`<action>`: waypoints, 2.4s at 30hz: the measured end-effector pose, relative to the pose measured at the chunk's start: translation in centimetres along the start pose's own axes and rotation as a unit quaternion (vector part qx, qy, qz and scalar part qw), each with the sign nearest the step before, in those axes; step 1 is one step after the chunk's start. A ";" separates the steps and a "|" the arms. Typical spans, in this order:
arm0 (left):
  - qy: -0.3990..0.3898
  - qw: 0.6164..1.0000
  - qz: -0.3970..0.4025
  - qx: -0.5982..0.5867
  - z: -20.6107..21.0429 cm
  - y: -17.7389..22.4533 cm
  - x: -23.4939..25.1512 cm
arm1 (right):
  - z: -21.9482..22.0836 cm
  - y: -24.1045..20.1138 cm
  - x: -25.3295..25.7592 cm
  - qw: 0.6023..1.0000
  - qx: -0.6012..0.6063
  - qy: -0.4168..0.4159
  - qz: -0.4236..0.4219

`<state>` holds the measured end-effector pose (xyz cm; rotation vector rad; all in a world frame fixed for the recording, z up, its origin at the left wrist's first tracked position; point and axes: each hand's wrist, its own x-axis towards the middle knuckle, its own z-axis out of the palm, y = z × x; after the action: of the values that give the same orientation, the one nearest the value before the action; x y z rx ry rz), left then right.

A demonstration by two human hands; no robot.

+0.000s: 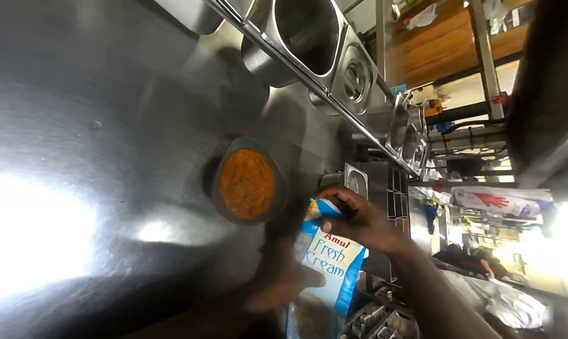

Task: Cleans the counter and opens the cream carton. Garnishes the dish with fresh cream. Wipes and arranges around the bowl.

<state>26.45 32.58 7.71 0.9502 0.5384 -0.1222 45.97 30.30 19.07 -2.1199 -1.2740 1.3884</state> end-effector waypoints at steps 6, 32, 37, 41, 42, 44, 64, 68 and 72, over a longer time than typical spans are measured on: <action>0.019 0.999 0.004 -0.035 -1.0 -0.2 0.7 | 0.1 -1.0 2.9 0.996 -0.064 -0.030 0.050; 0.058 0.945 0.032 -0.320 0.6 -4.5 2.9 | 2.0 -3.1 9.4 0.957 -0.158 -0.174 0.169; 0.065 0.940 0.024 -0.333 1.3 -4.7 2.7 | 2.3 -3.3 9.2 0.953 -0.176 -0.178 0.172; 0.060 0.920 0.039 -0.384 1.9 -4.8 2.3 | 2.5 -3.3 9.0 0.951 -0.179 -0.183 0.175; 0.062 0.917 0.039 -0.392 2.0 -4.7 2.1 | 2.5 -3.3 8.9 0.951 -0.176 -0.184 0.176; 0.068 0.915 0.034 -0.397 2.3 -4.6 1.8 | 2.7 -3.5 8.8 0.950 -0.177 -0.184 0.180; 0.127 0.868 0.024 -0.479 2.1 -4.1 -2.4 | 6.1 -7.1 10.1 0.916 -0.270 -0.248 0.162; 0.140 0.866 0.019 -0.479 1.1 -3.7 -3.1 | 7.0 -8.3 11.2 0.908 -0.287 -0.268 0.144; 0.145 0.858 0.035 -0.492 0.2 -3.3 -3.3 | 7.5 -9.4 12.3 0.902 -0.306 -0.268 0.142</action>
<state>22.62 30.04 6.99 -0.0303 0.7320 0.3533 36.50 43.88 14.45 -2.4888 -1.8675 2.0053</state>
